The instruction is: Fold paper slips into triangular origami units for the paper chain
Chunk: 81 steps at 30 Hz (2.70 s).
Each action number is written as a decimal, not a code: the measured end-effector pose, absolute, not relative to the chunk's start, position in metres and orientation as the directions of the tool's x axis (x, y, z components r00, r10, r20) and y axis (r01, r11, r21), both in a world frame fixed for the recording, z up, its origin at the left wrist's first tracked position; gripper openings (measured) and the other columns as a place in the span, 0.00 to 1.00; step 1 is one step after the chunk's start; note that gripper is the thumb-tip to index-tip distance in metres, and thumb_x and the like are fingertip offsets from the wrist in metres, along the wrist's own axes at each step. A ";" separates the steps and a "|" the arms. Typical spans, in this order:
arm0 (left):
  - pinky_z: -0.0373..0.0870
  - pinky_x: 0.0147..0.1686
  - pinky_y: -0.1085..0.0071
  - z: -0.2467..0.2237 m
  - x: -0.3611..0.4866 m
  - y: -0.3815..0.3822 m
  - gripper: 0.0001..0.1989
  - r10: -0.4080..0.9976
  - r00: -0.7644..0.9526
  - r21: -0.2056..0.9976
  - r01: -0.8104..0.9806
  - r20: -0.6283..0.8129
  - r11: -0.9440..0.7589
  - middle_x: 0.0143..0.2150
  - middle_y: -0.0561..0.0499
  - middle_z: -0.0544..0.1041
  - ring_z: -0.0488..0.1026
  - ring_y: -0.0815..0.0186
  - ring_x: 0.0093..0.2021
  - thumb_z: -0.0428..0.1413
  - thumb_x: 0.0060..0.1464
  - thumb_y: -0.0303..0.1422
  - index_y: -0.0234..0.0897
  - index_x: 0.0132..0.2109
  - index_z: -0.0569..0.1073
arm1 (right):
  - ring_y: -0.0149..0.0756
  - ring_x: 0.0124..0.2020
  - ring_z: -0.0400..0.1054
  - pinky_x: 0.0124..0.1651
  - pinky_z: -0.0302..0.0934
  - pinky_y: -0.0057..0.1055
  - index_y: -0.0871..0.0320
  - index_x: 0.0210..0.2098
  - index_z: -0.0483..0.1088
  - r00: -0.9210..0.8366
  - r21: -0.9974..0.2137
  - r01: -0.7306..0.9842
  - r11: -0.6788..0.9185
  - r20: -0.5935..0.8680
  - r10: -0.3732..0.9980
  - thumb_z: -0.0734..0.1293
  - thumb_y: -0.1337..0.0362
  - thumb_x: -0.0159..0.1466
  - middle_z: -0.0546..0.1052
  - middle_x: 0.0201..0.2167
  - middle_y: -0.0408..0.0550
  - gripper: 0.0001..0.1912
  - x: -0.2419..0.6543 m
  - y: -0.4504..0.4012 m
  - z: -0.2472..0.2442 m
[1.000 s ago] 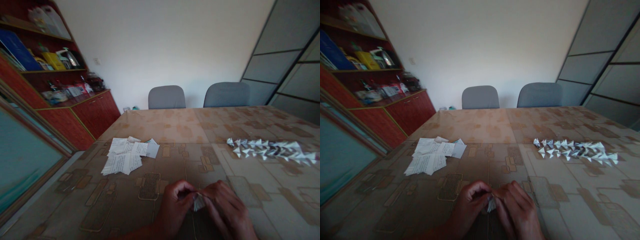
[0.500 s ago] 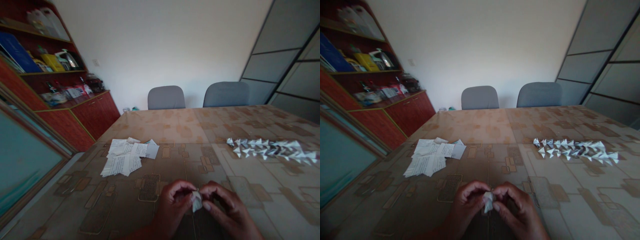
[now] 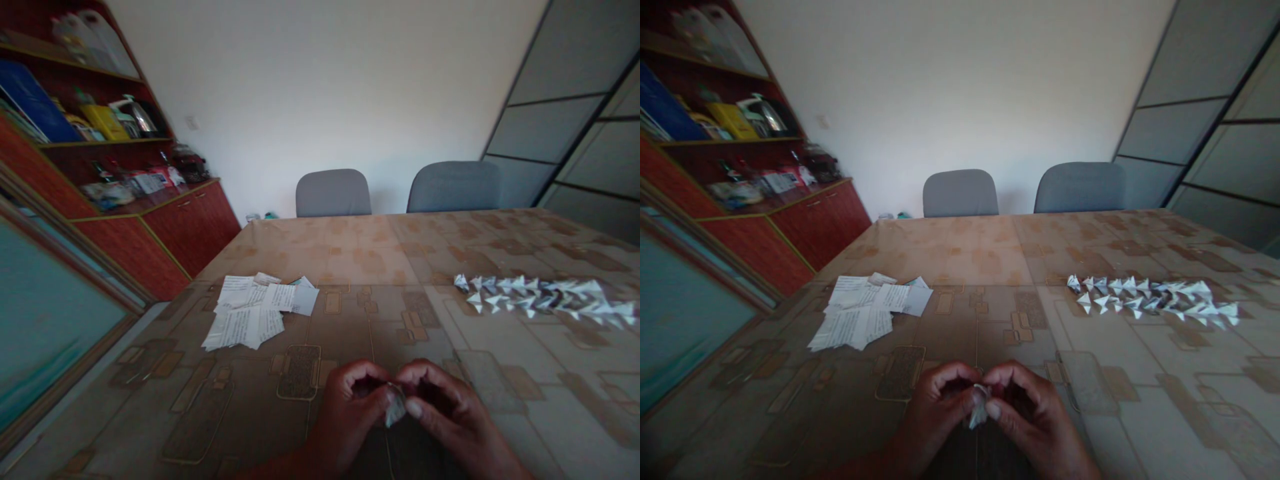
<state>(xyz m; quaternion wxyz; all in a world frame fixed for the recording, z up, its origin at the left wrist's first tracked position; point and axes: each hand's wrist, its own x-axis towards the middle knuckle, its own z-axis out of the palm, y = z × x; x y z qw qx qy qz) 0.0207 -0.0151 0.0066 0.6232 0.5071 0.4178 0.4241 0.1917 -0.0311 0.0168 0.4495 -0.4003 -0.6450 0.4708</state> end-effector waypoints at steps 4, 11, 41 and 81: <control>0.65 0.27 0.75 0.007 0.020 -0.014 0.11 0.947 0.290 0.978 -0.115 -0.136 0.176 0.24 0.53 0.72 0.69 0.69 0.25 0.61 0.48 0.38 0.32 0.31 0.74 | 0.31 0.32 0.71 0.35 0.64 0.23 0.53 0.34 0.72 -0.256 -0.989 0.047 0.138 0.121 0.959 0.66 0.55 0.65 0.75 0.28 0.41 0.09 0.191 -0.028 0.020; 0.65 0.27 0.75 0.008 0.022 -0.015 0.10 0.954 0.266 0.984 -0.070 -0.141 0.165 0.25 0.52 0.73 0.70 0.68 0.26 0.60 0.47 0.37 0.32 0.31 0.75 | 0.33 0.29 0.71 0.33 0.65 0.25 0.55 0.33 0.72 -0.256 -0.979 0.103 0.178 0.147 0.955 0.67 0.54 0.63 0.75 0.27 0.42 0.11 0.190 -0.026 0.011; 0.69 0.31 0.74 0.009 0.021 -0.018 0.08 0.961 0.261 0.995 -0.025 -0.087 0.097 0.31 0.48 0.79 0.75 0.65 0.31 0.58 0.50 0.34 0.32 0.33 0.77 | 0.31 0.24 0.70 0.27 0.64 0.22 0.56 0.29 0.71 -0.173 -0.869 0.383 0.313 0.265 0.949 0.66 0.64 0.62 0.75 0.23 0.41 0.05 0.186 -0.031 0.015; 0.63 0.27 0.75 0.005 0.024 -0.016 0.03 0.956 0.262 0.991 0.059 -0.132 0.120 0.26 0.53 0.72 0.68 0.69 0.27 0.58 0.44 0.27 0.33 0.31 0.74 | 0.32 0.27 0.70 0.29 0.64 0.24 0.55 0.31 0.69 -0.268 -0.710 0.509 0.487 0.407 0.873 0.64 0.67 0.65 0.72 0.26 0.42 0.06 0.188 -0.033 0.015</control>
